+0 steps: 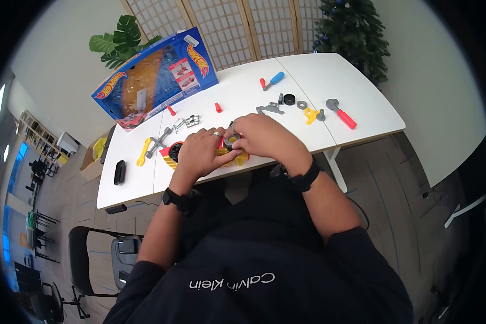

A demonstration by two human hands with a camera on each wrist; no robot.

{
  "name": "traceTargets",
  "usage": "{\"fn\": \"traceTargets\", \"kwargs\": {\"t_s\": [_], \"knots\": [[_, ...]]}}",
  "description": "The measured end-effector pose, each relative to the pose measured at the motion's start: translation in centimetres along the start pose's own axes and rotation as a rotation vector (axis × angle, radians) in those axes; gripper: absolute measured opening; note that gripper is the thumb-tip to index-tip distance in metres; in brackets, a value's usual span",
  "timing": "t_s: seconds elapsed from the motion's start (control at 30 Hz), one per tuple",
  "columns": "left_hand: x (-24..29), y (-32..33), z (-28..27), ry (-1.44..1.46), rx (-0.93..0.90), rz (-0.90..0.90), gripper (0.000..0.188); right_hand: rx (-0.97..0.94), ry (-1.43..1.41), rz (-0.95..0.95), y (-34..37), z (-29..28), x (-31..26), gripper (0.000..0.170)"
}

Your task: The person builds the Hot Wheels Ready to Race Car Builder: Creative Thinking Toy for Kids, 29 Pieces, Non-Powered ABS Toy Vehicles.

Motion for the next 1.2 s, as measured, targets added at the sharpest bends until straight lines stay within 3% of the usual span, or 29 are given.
{"fn": "traceTargets", "kwargs": {"t_s": [0.03,0.13,0.17,0.27,0.4,0.5,0.53,0.57,0.6,0.73,0.8,0.9,1.03,1.13,1.2], "knots": [[-0.1,0.0,-0.1,-0.003,0.003,-0.001,0.065,-0.103,0.130,0.166,0.0,0.2,-1.0,0.049],[-0.3,0.0,0.0,-0.026,-0.034,-0.016,0.060,0.054,0.233,0.069,2.2,3.2,-2.3,0.052],[-0.4,0.1,0.1,-0.045,-0.023,0.000,0.057,0.098,0.264,0.136,2.8,4.5,-2.8,0.060],[-0.5,0.1,0.3,-0.067,-0.054,0.011,0.054,0.110,0.376,0.269,3.4,5.8,-4.2,0.063],[-0.6,0.1,0.6,-0.062,-0.055,0.008,0.048,0.136,0.475,0.295,3.2,6.0,-4.1,0.076],[-0.5,0.1,0.3,-0.071,-0.054,0.024,0.056,-0.105,0.280,0.166,2.4,4.0,-3.0,0.070],[-0.5,0.1,0.3,-0.067,-0.071,0.022,0.061,-0.099,0.068,0.118,1.8,2.7,-1.9,0.054],[-0.5,0.0,0.1,-0.060,0.020,0.034,0.078,-0.204,-0.100,0.122,1.3,1.9,-0.4,0.050],[-0.5,0.0,0.1,-0.059,0.022,0.037,0.078,-0.309,-0.267,0.124,1.1,1.3,0.7,0.046],[-0.6,0.0,-0.1,-0.046,0.041,0.038,0.079,-0.296,-0.322,-0.045,0.3,0.9,2.7,0.042],[-0.7,0.1,0.0,-0.063,-0.002,0.038,0.080,-0.282,-0.576,-0.118,0.2,1.1,3.0,0.030],[-0.6,0.0,0.0,-0.032,-0.081,0.017,0.076,-0.279,-0.766,-0.086,-0.3,1.6,4.3,0.027],[-0.6,0.1,0.1,-0.023,-0.075,0.025,0.077,-0.272,-0.739,-0.100,-0.3,2.0,5.0,0.030],[-0.7,0.0,-0.4,-0.046,-0.121,0.018,0.074,-0.219,-0.138,-0.013,1.4,0.6,1.3,0.050],[-0.7,0.2,0.0,-0.017,-0.044,0.061,0.071,-0.141,0.026,0.118,2.1,1.9,0.6,0.049]]}}
Point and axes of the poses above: each hand's wrist, its own y-axis away from the middle knuckle, its own z-axis out of the palm, x = y × z, the point moved 6 cm from there along -y, towards the middle knuckle, and after that the axes turned 14 degrees about -y, right-handed, at the moved point
